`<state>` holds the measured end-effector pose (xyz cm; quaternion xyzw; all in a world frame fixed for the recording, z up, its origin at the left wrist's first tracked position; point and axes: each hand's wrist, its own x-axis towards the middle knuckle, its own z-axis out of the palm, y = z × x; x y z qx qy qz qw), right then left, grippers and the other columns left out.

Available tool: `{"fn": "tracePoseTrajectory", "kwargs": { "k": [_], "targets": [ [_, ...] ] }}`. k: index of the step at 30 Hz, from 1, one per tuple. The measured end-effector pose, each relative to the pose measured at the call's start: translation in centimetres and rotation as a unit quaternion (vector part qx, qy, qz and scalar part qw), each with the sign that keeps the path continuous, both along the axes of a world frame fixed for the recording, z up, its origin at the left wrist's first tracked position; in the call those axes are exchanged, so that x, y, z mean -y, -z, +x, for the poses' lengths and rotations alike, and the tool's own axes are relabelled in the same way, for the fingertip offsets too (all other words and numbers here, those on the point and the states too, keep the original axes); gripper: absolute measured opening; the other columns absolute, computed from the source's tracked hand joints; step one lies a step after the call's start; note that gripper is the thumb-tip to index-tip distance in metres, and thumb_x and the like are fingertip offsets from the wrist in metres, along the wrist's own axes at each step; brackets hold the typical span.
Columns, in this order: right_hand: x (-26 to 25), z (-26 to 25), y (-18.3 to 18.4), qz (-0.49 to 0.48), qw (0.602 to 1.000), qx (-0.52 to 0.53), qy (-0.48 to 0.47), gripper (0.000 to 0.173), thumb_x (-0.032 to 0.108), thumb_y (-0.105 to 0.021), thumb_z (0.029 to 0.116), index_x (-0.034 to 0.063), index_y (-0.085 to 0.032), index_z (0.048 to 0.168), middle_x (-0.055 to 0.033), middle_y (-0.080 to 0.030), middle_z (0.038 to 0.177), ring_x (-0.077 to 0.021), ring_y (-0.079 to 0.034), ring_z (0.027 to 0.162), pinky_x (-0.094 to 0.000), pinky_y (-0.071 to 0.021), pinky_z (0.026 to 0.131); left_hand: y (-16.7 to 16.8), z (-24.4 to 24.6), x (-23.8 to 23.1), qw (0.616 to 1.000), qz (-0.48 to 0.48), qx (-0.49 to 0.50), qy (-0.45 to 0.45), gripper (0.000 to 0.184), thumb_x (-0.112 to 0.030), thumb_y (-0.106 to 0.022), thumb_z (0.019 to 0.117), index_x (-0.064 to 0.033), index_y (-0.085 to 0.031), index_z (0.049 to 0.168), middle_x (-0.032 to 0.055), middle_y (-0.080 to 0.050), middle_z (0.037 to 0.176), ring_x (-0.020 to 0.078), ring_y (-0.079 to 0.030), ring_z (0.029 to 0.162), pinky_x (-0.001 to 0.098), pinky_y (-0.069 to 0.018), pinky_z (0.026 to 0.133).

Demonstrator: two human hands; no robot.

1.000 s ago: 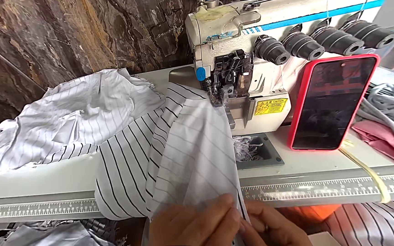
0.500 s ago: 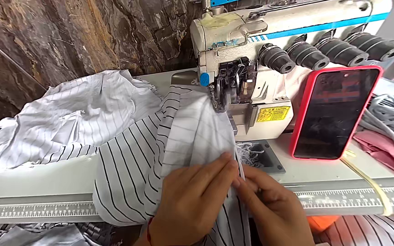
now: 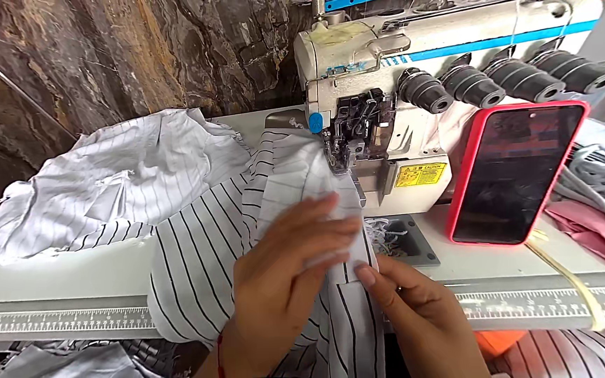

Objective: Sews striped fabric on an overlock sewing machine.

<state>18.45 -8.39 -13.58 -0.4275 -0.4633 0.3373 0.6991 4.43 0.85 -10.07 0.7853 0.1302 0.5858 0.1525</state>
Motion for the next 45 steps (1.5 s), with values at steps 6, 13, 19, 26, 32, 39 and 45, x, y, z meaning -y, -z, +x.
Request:
{"fn": "tracePoseTrajectory", "kwargs": {
  "k": [6, 13, 19, 26, 32, 39, 45],
  "targets": [
    [2.3, -0.5, 0.5, -0.013, 0.998, 0.059, -0.030, 0.011, 0.005, -0.062, 0.0993, 0.0010, -0.071, 0.101, 0.0115, -0.071, 0.080, 0.0101, -0.061, 0.071, -0.0123, -0.0523, 0.066, 0.1, -1.6, 0.5, 0.971, 0.163, -0.175, 0.018, 0.009, -0.009, -0.059, 0.1036, -0.0027, -0.065, 0.107, 0.0122, -0.077, 0.109, 0.0198, -0.072, 0.114, 0.0335, -0.0542, 0.106],
    [0.5, -0.7, 0.1, 0.000, 0.998, 0.063, -0.005, 0.012, 0.007, -0.060, 0.1007, 0.0042, -0.072, 0.098, 0.0112, -0.071, 0.081, 0.0081, -0.064, 0.071, -0.0134, -0.0544, 0.065, 0.2, 0.1, -0.4, 0.963, 0.188, -0.180, -0.068, 0.014, -0.008, -0.058, 0.1034, -0.0032, -0.071, 0.102, 0.0108, -0.079, 0.103, 0.0181, -0.073, 0.111, 0.0291, -0.0538, 0.103],
    [-2.5, -0.2, -0.1, 0.026, 0.998, 0.041, 0.040, 0.017, 0.013, -0.059, 0.1022, 0.0090, -0.073, 0.093, 0.0104, -0.070, 0.078, 0.0051, -0.066, 0.070, -0.0136, -0.0555, 0.064, -1.3, 1.9, -1.8, 0.961, 0.166, -0.188, -0.117, 0.017, -0.004, -0.059, 0.0984, -0.0024, -0.076, 0.102, 0.0098, -0.078, 0.108, 0.0202, -0.072, 0.115, 0.0308, -0.0523, 0.106],
    [-3.4, -6.7, -0.2, -0.029, 0.984, -0.176, -0.025, 0.016, 0.007, -0.046, 0.1062, 0.0012, -0.059, 0.112, 0.0077, -0.071, 0.090, 0.0027, -0.069, 0.084, -0.0191, -0.0593, 0.079, -2.8, -0.9, -2.3, 0.990, -0.057, -0.116, -0.047, 0.023, -0.004, -0.060, 0.0960, -0.0025, -0.077, 0.110, 0.0051, -0.077, 0.117, 0.0158, -0.067, 0.123, 0.0335, -0.0494, 0.113],
    [-3.1, -7.0, 0.0, -0.028, 0.978, -0.202, -0.034, 0.022, 0.009, -0.051, 0.1034, -0.0027, -0.051, 0.122, 0.0036, -0.070, 0.098, -0.0016, -0.070, 0.089, -0.0238, -0.0608, 0.083, -5.2, -1.7, -2.8, 0.985, 0.019, -0.168, -0.021, 0.019, -0.010, -0.063, 0.0987, -0.0015, -0.078, 0.108, 0.0053, -0.078, 0.111, 0.0147, -0.069, 0.119, 0.0331, -0.0476, 0.114],
    [-0.2, -2.8, 0.6, 0.031, 0.991, -0.107, 0.068, 0.025, 0.008, -0.054, 0.1040, 0.0128, -0.076, 0.095, 0.0100, -0.073, 0.087, 0.0028, -0.068, 0.077, -0.0166, -0.0582, 0.072, -2.2, -1.2, -2.0, 0.983, 0.084, -0.157, 0.040, 0.018, -0.013, -0.062, 0.1022, -0.0011, -0.075, 0.099, 0.0063, -0.078, 0.107, 0.0154, -0.070, 0.117, 0.0330, -0.0515, 0.110],
    [1.6, -2.6, 0.6, 0.008, 1.000, -0.007, -0.007, 0.014, 0.003, -0.062, 0.0986, 0.0048, -0.076, 0.097, 0.0103, -0.075, 0.083, 0.0066, -0.067, 0.073, -0.0148, -0.0570, 0.068, -0.9, -0.6, 0.1, 0.980, 0.106, -0.167, -0.031, 0.015, -0.010, -0.060, 0.1025, -0.0032, -0.074, 0.100, 0.0071, -0.079, 0.102, 0.0136, -0.073, 0.110, 0.0268, -0.0540, 0.104]
  ]
}}
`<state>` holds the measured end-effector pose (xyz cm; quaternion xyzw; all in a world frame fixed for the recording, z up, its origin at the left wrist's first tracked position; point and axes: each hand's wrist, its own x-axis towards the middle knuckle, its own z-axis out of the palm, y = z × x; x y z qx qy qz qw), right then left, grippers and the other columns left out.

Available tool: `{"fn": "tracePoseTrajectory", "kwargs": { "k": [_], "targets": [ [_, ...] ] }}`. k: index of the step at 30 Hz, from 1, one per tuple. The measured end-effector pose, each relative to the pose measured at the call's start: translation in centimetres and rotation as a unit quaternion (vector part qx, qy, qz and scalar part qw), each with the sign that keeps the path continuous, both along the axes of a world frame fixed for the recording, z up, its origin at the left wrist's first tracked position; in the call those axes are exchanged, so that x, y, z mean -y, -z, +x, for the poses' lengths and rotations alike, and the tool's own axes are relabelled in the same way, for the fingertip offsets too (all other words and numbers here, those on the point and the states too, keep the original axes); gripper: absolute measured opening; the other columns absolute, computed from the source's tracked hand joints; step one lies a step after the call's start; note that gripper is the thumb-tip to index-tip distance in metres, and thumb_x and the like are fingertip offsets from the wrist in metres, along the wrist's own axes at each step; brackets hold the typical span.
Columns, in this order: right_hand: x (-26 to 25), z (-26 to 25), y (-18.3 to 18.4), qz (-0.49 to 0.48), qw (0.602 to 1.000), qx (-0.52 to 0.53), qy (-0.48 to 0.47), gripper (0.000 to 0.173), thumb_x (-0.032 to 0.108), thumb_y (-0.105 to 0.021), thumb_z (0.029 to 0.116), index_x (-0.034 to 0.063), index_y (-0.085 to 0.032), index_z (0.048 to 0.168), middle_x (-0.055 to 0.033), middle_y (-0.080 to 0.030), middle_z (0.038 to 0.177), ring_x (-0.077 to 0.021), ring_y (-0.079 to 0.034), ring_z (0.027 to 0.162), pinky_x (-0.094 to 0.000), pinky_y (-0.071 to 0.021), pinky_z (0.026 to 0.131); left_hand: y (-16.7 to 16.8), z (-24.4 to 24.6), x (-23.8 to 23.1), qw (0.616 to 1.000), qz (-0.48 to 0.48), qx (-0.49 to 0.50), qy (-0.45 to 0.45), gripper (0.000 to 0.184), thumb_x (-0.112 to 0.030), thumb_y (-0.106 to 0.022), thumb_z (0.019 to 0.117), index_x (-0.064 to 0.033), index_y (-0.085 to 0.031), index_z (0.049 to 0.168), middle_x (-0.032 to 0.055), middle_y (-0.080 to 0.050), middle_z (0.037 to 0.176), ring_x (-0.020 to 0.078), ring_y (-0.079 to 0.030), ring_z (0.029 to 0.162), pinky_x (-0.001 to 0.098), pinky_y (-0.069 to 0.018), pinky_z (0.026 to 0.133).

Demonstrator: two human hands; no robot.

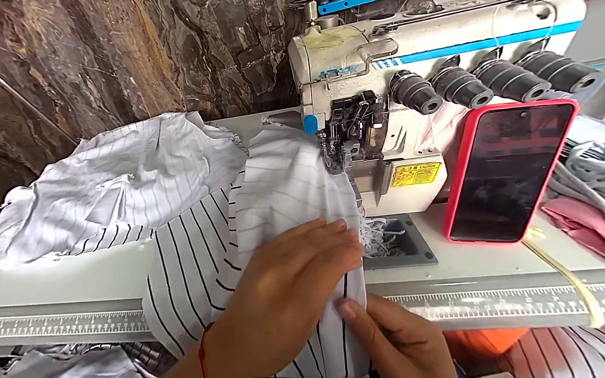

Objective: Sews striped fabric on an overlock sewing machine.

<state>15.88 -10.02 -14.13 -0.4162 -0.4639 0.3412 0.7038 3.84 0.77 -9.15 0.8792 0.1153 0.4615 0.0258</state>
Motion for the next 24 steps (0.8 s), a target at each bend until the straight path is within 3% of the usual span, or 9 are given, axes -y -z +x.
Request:
{"fn": "tracePoseTrajectory", "kwargs": {
  "k": [10, 14, 19, 22, 24],
  "targets": [
    [-2.8, 0.9, -0.8, 0.008, 0.999, 0.031, 0.041, 0.016, 0.007, -0.062, 0.0996, 0.0047, -0.076, 0.092, 0.0091, -0.072, 0.076, 0.0061, -0.065, 0.068, -0.0137, -0.0552, 0.063, -0.3, 2.3, -1.6, 0.994, 0.083, -0.014, -0.072, 0.018, -0.003, -0.059, 0.0985, -0.0010, -0.076, 0.104, 0.0105, -0.078, 0.106, 0.0189, -0.073, 0.112, 0.0290, -0.0525, 0.105],
    [-5.2, 1.6, -0.8, 0.026, 0.996, 0.035, 0.081, 0.023, 0.012, -0.060, 0.0996, 0.0085, -0.074, 0.081, 0.0100, -0.064, 0.067, 0.0070, -0.058, 0.060, -0.0106, -0.0482, 0.056, -0.8, 3.6, -2.4, 0.989, 0.095, -0.013, -0.110, 0.017, -0.003, -0.061, 0.0955, -0.0008, -0.077, 0.103, 0.0116, -0.078, 0.102, 0.0223, -0.075, 0.106, 0.0306, -0.0556, 0.099],
    [-4.7, 2.2, -0.5, 0.022, 0.998, -0.019, 0.048, 0.024, 0.010, -0.054, 0.1034, 0.0089, -0.075, 0.090, 0.0085, -0.070, 0.077, 0.0030, -0.066, 0.069, -0.0150, -0.0561, 0.064, -1.0, 2.4, -1.3, 0.974, 0.022, -0.040, -0.222, 0.033, -0.002, -0.060, 0.0915, -0.0041, -0.072, 0.122, 0.0098, -0.075, 0.114, 0.0224, -0.071, 0.114, 0.0352, -0.0553, 0.100],
    [-3.8, 2.9, -0.1, 0.008, 0.996, -0.090, 0.019, 0.016, 0.009, -0.054, 0.1034, 0.0105, -0.069, 0.098, 0.0069, -0.070, 0.087, -0.0008, -0.067, 0.079, -0.0199, -0.0585, 0.074, -1.1, 0.1, -2.0, 0.974, 0.021, -0.018, -0.226, 0.026, -0.005, -0.056, 0.0926, -0.0051, -0.077, 0.108, 0.0079, -0.075, 0.116, 0.0211, -0.068, 0.120, 0.0353, -0.0522, 0.105],
    [-3.3, 3.3, -0.4, -0.019, 0.989, -0.143, -0.016, 0.006, 0.008, -0.060, 0.0986, 0.0110, -0.066, 0.099, 0.0060, -0.069, 0.082, -0.0022, -0.067, 0.074, -0.0210, -0.0586, 0.070, -1.3, -0.6, -2.6, 0.985, 0.024, 0.001, -0.173, 0.021, -0.006, -0.056, 0.0958, -0.0040, -0.077, 0.099, 0.0071, -0.076, 0.115, 0.0198, -0.066, 0.124, 0.0356, -0.0472, 0.113]
  ]
}}
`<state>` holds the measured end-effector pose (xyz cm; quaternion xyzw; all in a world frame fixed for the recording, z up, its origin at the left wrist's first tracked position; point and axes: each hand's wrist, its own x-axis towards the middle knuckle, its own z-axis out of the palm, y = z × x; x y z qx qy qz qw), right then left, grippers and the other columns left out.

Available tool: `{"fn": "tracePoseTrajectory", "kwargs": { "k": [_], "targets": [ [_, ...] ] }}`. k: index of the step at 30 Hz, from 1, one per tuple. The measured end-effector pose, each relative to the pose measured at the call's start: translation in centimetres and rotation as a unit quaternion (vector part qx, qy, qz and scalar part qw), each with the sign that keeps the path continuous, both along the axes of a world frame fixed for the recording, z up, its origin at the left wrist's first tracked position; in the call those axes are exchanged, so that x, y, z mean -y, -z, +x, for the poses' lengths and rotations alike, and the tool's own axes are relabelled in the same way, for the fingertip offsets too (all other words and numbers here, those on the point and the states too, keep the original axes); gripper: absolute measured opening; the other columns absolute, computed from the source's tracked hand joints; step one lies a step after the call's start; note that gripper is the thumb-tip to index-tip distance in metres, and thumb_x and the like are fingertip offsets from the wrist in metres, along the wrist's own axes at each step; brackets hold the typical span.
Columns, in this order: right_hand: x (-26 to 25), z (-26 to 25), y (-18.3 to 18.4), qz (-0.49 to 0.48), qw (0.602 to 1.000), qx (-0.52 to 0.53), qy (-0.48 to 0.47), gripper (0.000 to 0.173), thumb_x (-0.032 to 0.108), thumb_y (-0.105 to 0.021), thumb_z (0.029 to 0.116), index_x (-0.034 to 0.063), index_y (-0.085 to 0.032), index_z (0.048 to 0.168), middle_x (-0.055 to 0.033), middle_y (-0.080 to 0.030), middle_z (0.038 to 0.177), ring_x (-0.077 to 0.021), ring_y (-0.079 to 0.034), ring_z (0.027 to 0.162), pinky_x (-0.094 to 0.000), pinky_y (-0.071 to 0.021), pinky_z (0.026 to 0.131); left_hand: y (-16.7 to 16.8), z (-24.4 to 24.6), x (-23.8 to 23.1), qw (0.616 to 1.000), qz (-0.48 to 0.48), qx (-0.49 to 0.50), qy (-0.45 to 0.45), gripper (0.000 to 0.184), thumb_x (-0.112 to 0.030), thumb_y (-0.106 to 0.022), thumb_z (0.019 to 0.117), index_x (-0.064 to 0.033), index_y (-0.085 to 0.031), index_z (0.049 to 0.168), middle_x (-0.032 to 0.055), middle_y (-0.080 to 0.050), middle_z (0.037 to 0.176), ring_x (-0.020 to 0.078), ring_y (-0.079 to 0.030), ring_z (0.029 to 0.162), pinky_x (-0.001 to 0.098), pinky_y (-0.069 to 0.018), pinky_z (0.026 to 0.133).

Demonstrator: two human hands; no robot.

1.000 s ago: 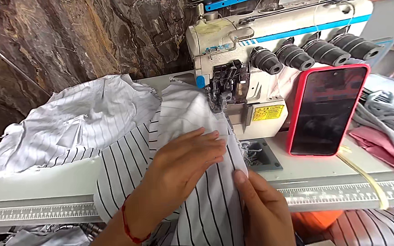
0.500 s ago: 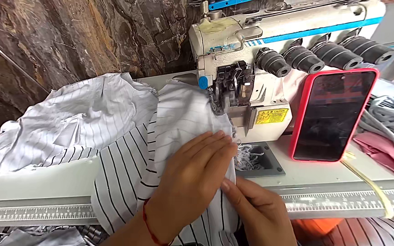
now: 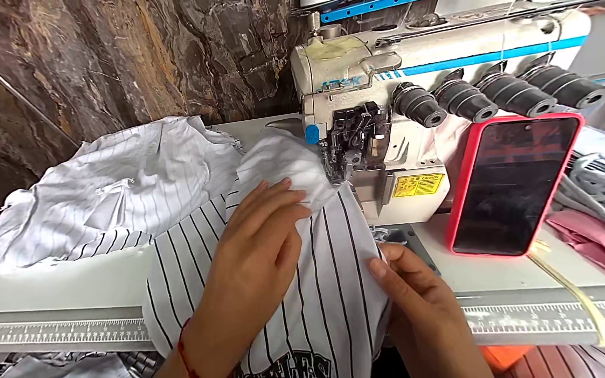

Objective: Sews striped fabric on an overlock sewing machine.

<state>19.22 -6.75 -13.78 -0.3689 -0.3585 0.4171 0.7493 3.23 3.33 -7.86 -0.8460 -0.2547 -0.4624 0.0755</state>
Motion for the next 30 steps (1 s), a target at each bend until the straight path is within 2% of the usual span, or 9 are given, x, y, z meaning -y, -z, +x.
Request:
{"fn": "tracePoseTrajectory", "kwargs": {
  "k": [4, 7, 9, 13, 16, 18, 19, 25, 30],
  "targets": [
    [0.6, 0.9, -0.4, -0.010, 0.991, -0.012, -0.136, 0.009, 0.017, -0.072, 0.0940, 0.0168, -0.068, 0.103, 0.0068, -0.074, 0.085, -0.0004, -0.070, 0.073, -0.0191, -0.0588, 0.066, -0.9, 0.0, -0.3, 0.999, 0.039, -0.004, -0.015, 0.017, -0.010, -0.058, 0.1004, -0.0034, -0.073, 0.102, 0.0089, -0.070, 0.101, 0.0153, -0.065, 0.099, 0.0221, -0.0510, 0.090],
    [0.5, 1.0, -0.5, -0.012, 0.989, 0.107, -0.100, 0.012, 0.009, -0.073, 0.0902, 0.0173, -0.067, 0.098, 0.0116, -0.073, 0.086, 0.0028, -0.068, 0.074, -0.0166, -0.0576, 0.067, -2.4, 0.3, 0.9, 0.998, 0.048, -0.017, -0.045, 0.018, -0.011, -0.054, 0.1029, -0.0054, -0.072, 0.101, 0.0066, -0.065, 0.093, 0.0073, -0.061, 0.080, 0.0126, -0.0485, 0.068],
    [0.3, 0.8, -0.3, -0.002, 0.984, 0.179, -0.023, 0.013, 0.009, -0.076, 0.0866, 0.0158, -0.065, 0.090, 0.0121, -0.068, 0.081, 0.0040, -0.065, 0.070, -0.0146, -0.0552, 0.063, -3.1, 0.4, 1.6, 0.996, 0.026, -0.054, -0.061, 0.019, -0.017, -0.053, 0.1032, -0.0089, -0.070, 0.100, 0.0019, -0.058, 0.080, 0.0062, -0.055, 0.061, 0.0158, -0.0423, 0.049],
    [0.6, 1.1, -1.1, -0.036, 0.990, 0.116, -0.065, 0.011, 0.006, -0.068, 0.0922, 0.0149, -0.062, 0.096, 0.0105, -0.069, 0.076, 0.0012, -0.066, 0.065, -0.0171, -0.0552, 0.059, -4.7, -1.5, 2.5, 0.979, -0.060, -0.170, -0.097, 0.024, -0.032, -0.064, 0.0935, -0.0127, -0.073, 0.104, -0.0023, -0.059, 0.063, 0.0127, -0.056, 0.048, 0.0304, -0.0440, 0.041],
    [0.0, 1.0, -0.5, -0.042, 0.991, 0.094, -0.084, 0.005, 0.014, -0.063, 0.0989, 0.0129, -0.067, 0.102, 0.0078, -0.071, 0.079, -0.0008, -0.068, 0.068, -0.0184, -0.0577, 0.062, -4.5, -1.6, 1.7, 0.995, 0.004, -0.101, -0.010, 0.020, -0.027, -0.064, 0.0947, -0.0154, -0.077, 0.085, -0.0068, -0.058, 0.074, 0.0013, -0.052, 0.065, 0.0158, -0.0409, 0.055],
    [-0.4, 0.6, 0.4, -0.019, 0.991, 0.100, -0.087, 0.012, 0.019, -0.065, 0.0987, 0.0134, -0.076, 0.099, 0.0081, -0.074, 0.086, 0.0005, -0.069, 0.077, -0.0181, -0.0584, 0.071, -3.6, -0.8, 0.6, 0.990, -0.012, -0.081, 0.115, 0.016, -0.021, -0.064, 0.0981, -0.0114, -0.076, 0.094, -0.0002, -0.070, 0.107, 0.0081, -0.063, 0.110, 0.0233, -0.0502, 0.097],
    [-0.4, 0.4, 0.6, -0.011, 0.990, 0.102, -0.094, 0.013, 0.020, -0.066, 0.0986, 0.0133, -0.077, 0.100, 0.0081, -0.073, 0.090, 0.0008, -0.069, 0.081, -0.0183, -0.0583, 0.074, -3.0, -0.4, 0.1, 0.982, -0.026, -0.083, 0.166, 0.015, -0.019, -0.062, 0.0999, -0.0088, -0.073, 0.097, 0.0037, -0.073, 0.119, 0.0145, -0.062, 0.126, 0.0331, -0.0460, 0.112],
    [0.8, -0.4, -0.3, -0.041, 0.989, 0.072, -0.119, 0.015, 0.010, -0.058, 0.1023, 0.0140, -0.072, 0.098, 0.0088, -0.074, 0.082, 0.0010, -0.069, 0.072, -0.0186, -0.0585, 0.067, -1.4, -0.1, -0.1, 0.982, -0.020, -0.036, 0.186, 0.013, -0.010, -0.057, 0.1010, -0.0046, -0.069, 0.100, 0.0048, -0.078, 0.101, 0.0097, -0.071, 0.110, 0.0219, -0.0521, 0.102],
    [1.4, -0.4, -0.5, -0.046, 0.989, 0.088, -0.112, 0.026, 0.010, -0.048, 0.1063, 0.0170, -0.071, 0.096, 0.0118, -0.073, 0.082, 0.0034, -0.068, 0.074, -0.0176, -0.0577, 0.068, -1.0, -0.4, -0.9, 0.970, -0.089, -0.014, 0.226, 0.015, -0.007, -0.062, 0.0971, -0.0021, -0.076, 0.102, 0.0048, -0.078, 0.107, 0.0106, -0.071, 0.113, 0.0239, -0.0527, 0.104]
  ]
}}
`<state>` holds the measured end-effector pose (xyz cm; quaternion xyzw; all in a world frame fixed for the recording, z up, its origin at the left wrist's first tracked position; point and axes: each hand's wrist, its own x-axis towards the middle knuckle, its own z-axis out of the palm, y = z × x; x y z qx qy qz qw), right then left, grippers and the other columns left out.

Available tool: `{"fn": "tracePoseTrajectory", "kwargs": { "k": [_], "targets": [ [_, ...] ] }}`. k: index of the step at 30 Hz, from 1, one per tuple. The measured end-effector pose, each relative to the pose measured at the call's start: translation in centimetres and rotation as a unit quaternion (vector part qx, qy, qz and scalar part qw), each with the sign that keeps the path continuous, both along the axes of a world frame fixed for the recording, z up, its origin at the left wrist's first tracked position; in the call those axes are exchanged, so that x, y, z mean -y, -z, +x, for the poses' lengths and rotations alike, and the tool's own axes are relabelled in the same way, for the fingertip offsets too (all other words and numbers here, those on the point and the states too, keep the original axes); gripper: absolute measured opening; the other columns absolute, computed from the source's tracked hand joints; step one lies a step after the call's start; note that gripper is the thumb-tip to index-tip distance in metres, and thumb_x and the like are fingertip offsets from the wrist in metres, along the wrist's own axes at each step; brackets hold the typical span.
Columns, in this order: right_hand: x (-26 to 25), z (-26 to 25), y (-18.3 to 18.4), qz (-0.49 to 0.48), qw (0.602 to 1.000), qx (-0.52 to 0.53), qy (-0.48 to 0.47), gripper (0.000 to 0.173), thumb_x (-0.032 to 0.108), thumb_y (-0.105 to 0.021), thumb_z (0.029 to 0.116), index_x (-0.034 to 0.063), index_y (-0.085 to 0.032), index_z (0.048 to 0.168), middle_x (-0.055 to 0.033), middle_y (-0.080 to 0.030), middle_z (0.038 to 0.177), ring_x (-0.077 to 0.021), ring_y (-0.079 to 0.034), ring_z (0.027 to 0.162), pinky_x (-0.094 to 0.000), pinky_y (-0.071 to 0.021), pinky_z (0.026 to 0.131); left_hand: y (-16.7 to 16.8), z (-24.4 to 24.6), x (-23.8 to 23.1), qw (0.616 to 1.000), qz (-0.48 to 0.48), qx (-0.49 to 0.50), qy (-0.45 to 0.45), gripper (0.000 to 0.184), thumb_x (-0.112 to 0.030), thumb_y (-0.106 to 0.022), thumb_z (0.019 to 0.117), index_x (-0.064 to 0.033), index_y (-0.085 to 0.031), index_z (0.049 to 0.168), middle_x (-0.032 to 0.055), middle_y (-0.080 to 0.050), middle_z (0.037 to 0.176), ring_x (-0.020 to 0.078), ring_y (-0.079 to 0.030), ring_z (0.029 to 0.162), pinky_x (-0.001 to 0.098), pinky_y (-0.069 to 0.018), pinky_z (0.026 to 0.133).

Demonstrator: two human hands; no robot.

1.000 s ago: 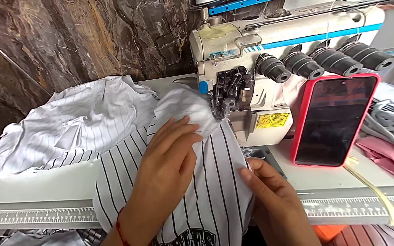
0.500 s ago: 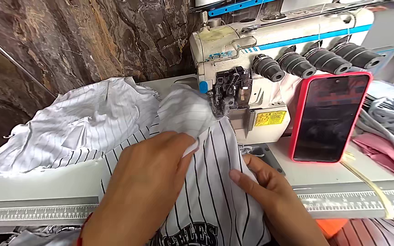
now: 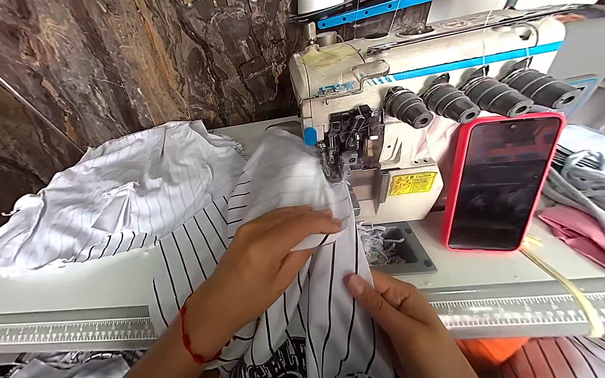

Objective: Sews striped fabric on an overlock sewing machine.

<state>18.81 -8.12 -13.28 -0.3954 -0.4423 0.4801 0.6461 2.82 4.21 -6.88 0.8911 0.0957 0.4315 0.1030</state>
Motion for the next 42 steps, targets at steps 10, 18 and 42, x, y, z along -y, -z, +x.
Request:
{"fn": "tracePoseTrajectory", "kwargs": {
  "k": [10, 18, 42],
  "targets": [
    [1.0, -0.7, -0.2, -0.005, 1.000, 0.022, 0.002, 0.023, 0.007, -0.047, 0.1067, 0.0132, -0.068, 0.099, 0.0138, -0.071, 0.081, 0.0052, -0.066, 0.073, -0.0168, -0.0565, 0.067, 1.2, -0.3, 2.0, 0.992, 0.112, -0.056, -0.013, 0.017, -0.010, -0.055, 0.1051, -0.0062, -0.072, 0.107, 0.0062, -0.078, 0.107, 0.0150, -0.071, 0.115, 0.0300, -0.0521, 0.107],
    [-1.2, -1.7, 1.0, 0.094, 0.978, 0.091, 0.160, 0.022, 0.010, -0.054, 0.1038, 0.0072, -0.074, 0.096, 0.0091, -0.072, 0.092, 0.0064, -0.066, 0.086, -0.0142, -0.0558, 0.079, 0.9, 0.6, 1.5, 0.997, 0.074, 0.007, -0.018, 0.016, -0.010, -0.061, 0.1013, -0.0030, -0.075, 0.100, 0.0064, -0.079, 0.101, 0.0126, -0.072, 0.110, 0.0267, -0.0532, 0.105],
    [-5.5, -8.4, 0.2, 0.029, 0.992, -0.110, -0.049, 0.021, 0.006, -0.060, 0.0973, -0.0025, -0.061, 0.117, 0.0038, -0.071, 0.098, -0.0002, -0.069, 0.091, -0.0224, -0.0592, 0.084, -3.4, -0.1, 1.4, 0.989, -0.070, -0.045, -0.123, 0.013, -0.021, -0.067, 0.0957, -0.0175, -0.079, 0.099, -0.0127, -0.074, 0.086, -0.0073, -0.066, 0.074, 0.0108, -0.0543, 0.064]
  ]
}}
